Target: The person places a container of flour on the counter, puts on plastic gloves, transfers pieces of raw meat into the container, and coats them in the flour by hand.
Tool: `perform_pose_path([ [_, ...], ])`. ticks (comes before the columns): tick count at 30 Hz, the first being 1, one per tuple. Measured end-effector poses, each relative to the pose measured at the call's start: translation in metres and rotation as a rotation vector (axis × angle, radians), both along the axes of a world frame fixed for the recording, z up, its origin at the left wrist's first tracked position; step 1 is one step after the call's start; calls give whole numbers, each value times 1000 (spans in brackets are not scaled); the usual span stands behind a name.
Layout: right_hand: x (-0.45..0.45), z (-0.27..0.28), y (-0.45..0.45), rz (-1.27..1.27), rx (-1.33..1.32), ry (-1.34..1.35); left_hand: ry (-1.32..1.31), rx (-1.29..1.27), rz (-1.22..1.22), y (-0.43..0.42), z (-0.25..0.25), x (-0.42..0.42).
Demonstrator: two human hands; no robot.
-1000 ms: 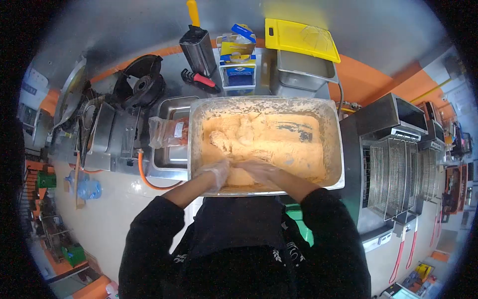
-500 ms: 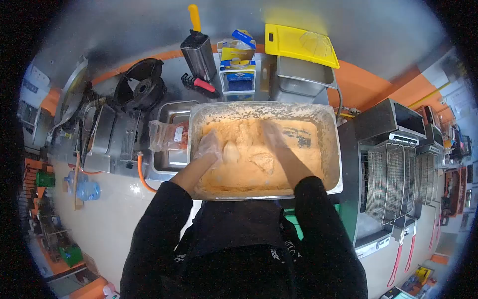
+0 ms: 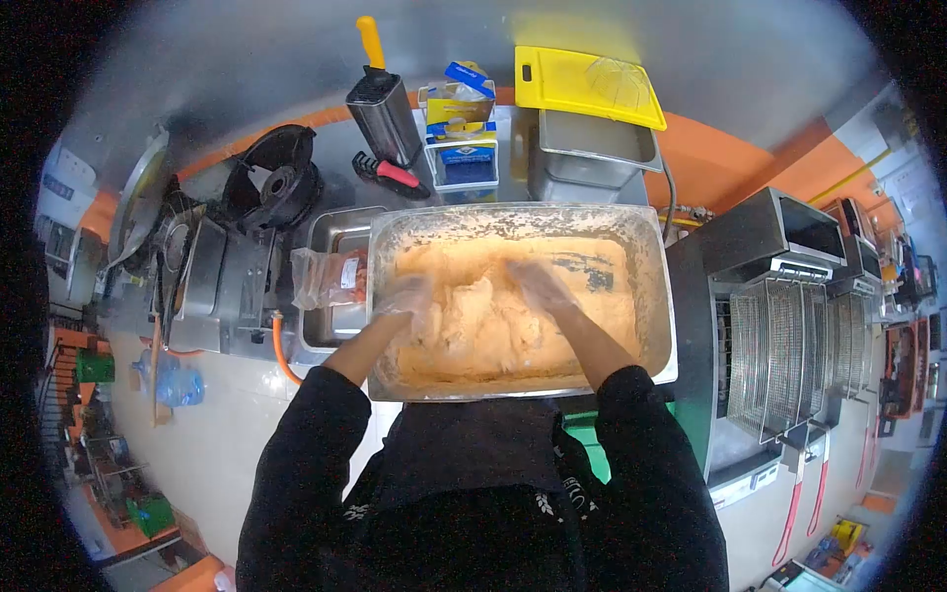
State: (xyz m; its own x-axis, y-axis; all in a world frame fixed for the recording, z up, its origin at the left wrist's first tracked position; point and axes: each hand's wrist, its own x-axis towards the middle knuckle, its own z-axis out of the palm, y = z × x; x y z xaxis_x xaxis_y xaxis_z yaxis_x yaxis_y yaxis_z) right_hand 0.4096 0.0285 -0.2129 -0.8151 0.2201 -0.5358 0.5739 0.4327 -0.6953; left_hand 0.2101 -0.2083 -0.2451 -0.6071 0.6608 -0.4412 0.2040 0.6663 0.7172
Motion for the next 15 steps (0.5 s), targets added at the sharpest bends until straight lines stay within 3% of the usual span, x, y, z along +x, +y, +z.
perform_pose_path([
  [2,11,125,-57,-434,-323,72,-76,77,46,6,49,43],
  [4,5,100,-69,-466,-475,219,-192,79,156,17,96,67],
  [7,5,189,-90,-533,-455,64,-265,-200,365,41,128,56],
  [8,6,197,-80,-497,-500,30,-231,-140,289,34,117,48],
  [10,4,182,-55,-465,-561,109,-150,-13,136,18,81,14],
  [11,2,140,-38,-467,-576,214,-49,-41,68,19,73,9],
  [14,-17,82,-13,-557,-848,420,254,-125,-141,32,60,-4],
  [15,-31,41,-22,-639,-733,443,351,-163,-221,33,54,-6],
])
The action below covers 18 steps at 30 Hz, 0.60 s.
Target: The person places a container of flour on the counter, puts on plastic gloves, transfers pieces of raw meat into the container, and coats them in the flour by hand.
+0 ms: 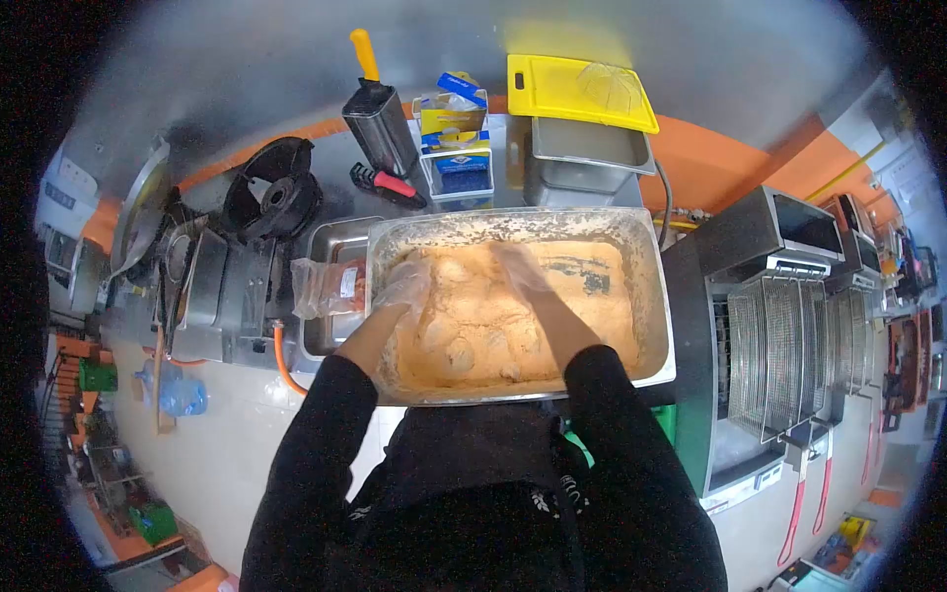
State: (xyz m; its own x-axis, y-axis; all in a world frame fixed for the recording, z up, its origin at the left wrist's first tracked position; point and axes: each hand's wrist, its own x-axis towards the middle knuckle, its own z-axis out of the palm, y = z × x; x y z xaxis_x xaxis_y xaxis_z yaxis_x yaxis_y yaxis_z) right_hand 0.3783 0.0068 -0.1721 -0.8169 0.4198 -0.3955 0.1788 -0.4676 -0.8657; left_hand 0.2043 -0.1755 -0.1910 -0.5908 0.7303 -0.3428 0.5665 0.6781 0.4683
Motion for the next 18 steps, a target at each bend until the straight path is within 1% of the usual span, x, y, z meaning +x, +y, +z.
perform_pose_path([
  [1,-14,-41,-9,-93,89,-52,145,168,-108,7,-14,-9],
  [2,-21,-14,-17,78,234,-124,318,322,-210,14,-29,-17],
  [3,-13,46,-36,254,363,-208,512,664,-337,10,-62,-21],
  [4,-7,94,-46,435,497,-287,355,725,-295,7,-58,-19],
  [5,4,117,-56,393,654,-241,201,791,-247,3,-51,-16],
  [6,23,134,-70,350,808,-195,-286,531,-33,-5,12,-5],
  [7,29,125,-60,427,889,-210,-757,243,189,-10,48,3],
  [8,36,117,-51,501,970,-219,-472,129,-87,-16,36,-6],
  [9,31,81,-13,694,971,-290,-184,16,-357,-26,15,-22],
  [11,36,73,-6,868,909,-450,-12,-62,-460,-37,10,-13],
  [12,47,69,-9,838,860,-537,-123,-24,-301,-40,6,2],
  [13,52,75,-15,802,815,-620,-227,16,-142,-41,17,23],
  [14,47,55,-19,752,746,-592,-331,57,20,-42,30,44],
  [15,36,19,-27,703,676,-562,-433,95,185,-44,42,61],
  [16,28,-2,-37,653,604,-530,-534,132,349,-45,50,68],
  [18,23,16,-70,473,411,-314,-650,247,409,-47,60,70],
])
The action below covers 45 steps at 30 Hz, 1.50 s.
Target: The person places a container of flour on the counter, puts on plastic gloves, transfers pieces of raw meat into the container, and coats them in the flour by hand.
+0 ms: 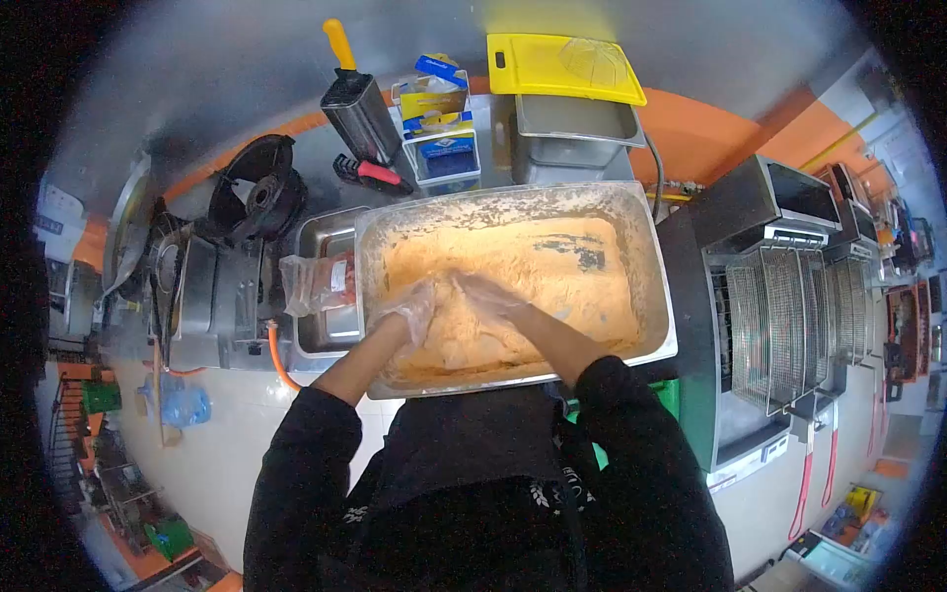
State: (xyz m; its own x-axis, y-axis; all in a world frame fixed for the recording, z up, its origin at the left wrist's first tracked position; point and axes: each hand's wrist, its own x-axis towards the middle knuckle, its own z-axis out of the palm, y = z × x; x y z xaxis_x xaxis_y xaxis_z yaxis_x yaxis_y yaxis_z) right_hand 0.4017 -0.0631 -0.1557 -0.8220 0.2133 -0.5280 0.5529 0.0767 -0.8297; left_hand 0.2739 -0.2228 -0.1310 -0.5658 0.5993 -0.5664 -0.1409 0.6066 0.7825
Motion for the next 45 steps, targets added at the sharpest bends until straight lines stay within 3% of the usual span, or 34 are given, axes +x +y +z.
perform_pose_path([
  [3,6,94,-7,-54,-179,108,-145,176,136,3,13,-10],
  [6,38,125,5,106,233,8,-392,228,96,-12,-21,-40],
  [8,41,81,36,353,337,-94,-384,80,84,-18,-24,-39],
  [10,40,71,59,590,296,-284,-111,-146,118,-14,-2,-12],
  [12,45,61,49,491,228,-292,259,-256,127,-27,-12,17],
  [14,51,37,10,144,169,-129,294,-200,197,-22,-8,31],
  [17,29,20,-7,-116,-54,-94,-258,-2,406,7,77,48],
  [19,33,105,-10,-196,-183,-115,-630,130,537,20,111,54],
  [22,27,77,12,-213,-142,55,-501,303,541,14,44,35],
  [23,41,111,20,-134,-47,-57,-340,156,308,9,36,35],
  [25,59,85,37,39,46,-187,85,-56,-183,-10,13,28],
  [28,59,53,1,125,-27,-108,349,-111,-488,-23,-23,49],
  [32,31,61,-25,89,-286,69,375,-65,-499,1,-41,57],
  [34,29,86,-21,93,-188,254,397,-61,-482,2,-42,46],
  [36,40,70,9,96,44,291,417,-78,-461,-3,-42,36],
  [41,41,77,37,-269,-182,105,449,-160,-406,5,-43,12],
  [44,9,48,23,-384,-575,146,461,-188,-392,23,-38,1],
  [45,-1,44,17,-419,-556,122,464,-196,-374,29,-33,-4],
])
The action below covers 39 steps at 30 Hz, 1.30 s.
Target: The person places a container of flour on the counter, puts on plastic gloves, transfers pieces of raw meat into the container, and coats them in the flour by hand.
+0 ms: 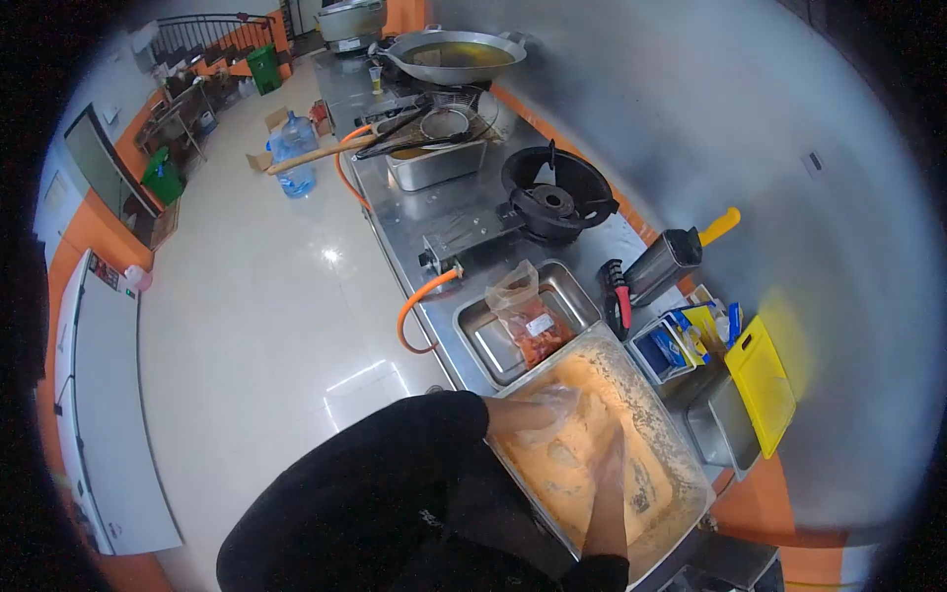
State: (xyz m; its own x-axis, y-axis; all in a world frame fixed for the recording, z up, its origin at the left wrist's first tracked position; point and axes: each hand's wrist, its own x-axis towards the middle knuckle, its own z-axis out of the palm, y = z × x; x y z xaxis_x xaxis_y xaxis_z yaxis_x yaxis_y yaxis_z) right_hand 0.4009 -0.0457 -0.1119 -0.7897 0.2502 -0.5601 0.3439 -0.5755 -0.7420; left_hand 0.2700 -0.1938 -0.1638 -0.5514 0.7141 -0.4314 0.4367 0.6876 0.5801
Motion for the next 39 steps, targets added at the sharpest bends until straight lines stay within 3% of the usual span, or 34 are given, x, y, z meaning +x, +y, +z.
perform_pose_path([
  [4,-27,-6,-17,-136,32,-169,5,5,13,27,13,-4],
  [7,-1,6,1,-63,57,-39,47,-18,6,22,15,-16],
  [10,11,-71,91,231,372,83,115,-92,-53,13,17,-28],
  [11,10,-109,118,283,-289,330,137,-120,-81,11,22,-29],
  [12,2,-20,58,-98,285,-151,160,-151,-103,14,25,-31],
  [13,3,-70,72,-68,405,102,169,-170,-116,14,33,-29],
  [14,-4,-113,80,80,1058,115,169,-184,-116,16,43,-29],
  [16,-26,-111,66,197,1141,30,35,-139,-4,22,62,-22],
  [18,-23,-45,40,162,561,104,-198,-48,206,30,73,-20],
  [19,-17,-26,35,204,545,222,-308,-1,318,33,76,-21],
  [21,-7,4,34,261,555,209,-397,92,367,26,67,-33],
  [25,7,4,60,174,474,-42,-140,-11,52,8,40,-60],
  [27,-6,-47,72,-22,154,39,105,-187,-167,19,42,-63],
  [30,-48,-83,60,159,870,-96,379,-461,-417,43,52,-49],
  [31,-55,-83,54,273,875,42,355,-487,-391,52,46,-45],
  [33,-58,-81,41,502,864,316,17,-163,182,64,2,-47],
  [36,-27,41,15,537,852,-112,307,43,-307,39,7,-50],
  [38,6,54,30,591,813,24,385,101,-489,14,16,-52],
  [39,19,70,28,598,857,-143,332,75,-487,6,14,-48],
])
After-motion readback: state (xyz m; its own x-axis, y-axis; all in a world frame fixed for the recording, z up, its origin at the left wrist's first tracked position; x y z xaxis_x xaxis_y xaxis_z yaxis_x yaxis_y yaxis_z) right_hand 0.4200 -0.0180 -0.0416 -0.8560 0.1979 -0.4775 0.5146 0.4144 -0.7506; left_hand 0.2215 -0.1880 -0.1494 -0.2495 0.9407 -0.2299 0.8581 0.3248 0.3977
